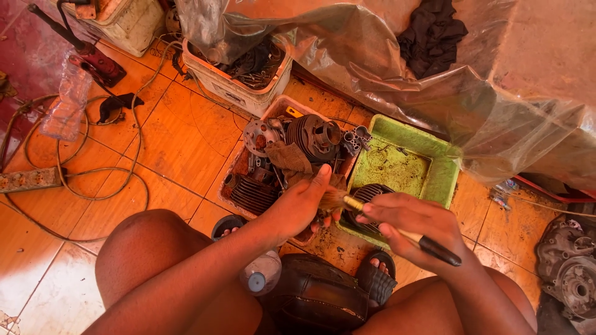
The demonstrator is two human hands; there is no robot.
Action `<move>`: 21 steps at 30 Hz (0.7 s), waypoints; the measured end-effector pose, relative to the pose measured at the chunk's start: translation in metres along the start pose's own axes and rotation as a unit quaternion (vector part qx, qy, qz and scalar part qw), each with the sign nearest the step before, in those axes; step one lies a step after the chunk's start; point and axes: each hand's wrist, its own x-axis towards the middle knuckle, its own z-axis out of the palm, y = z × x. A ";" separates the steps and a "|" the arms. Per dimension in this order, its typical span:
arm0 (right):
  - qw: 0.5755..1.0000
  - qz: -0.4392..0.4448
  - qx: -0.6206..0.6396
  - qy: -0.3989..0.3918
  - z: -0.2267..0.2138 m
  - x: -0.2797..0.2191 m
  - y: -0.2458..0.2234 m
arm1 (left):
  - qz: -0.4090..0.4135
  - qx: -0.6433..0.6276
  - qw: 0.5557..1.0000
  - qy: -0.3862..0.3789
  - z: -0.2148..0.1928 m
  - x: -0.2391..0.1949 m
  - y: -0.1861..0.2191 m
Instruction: Cleaning a motorcycle engine component using a brush and pliers in a workshop environment.
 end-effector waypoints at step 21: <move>0.994 0.102 0.032 -0.009 -0.014 0.014 -0.021 | 0.134 -0.045 0.990 -0.020 -0.007 0.000 -0.018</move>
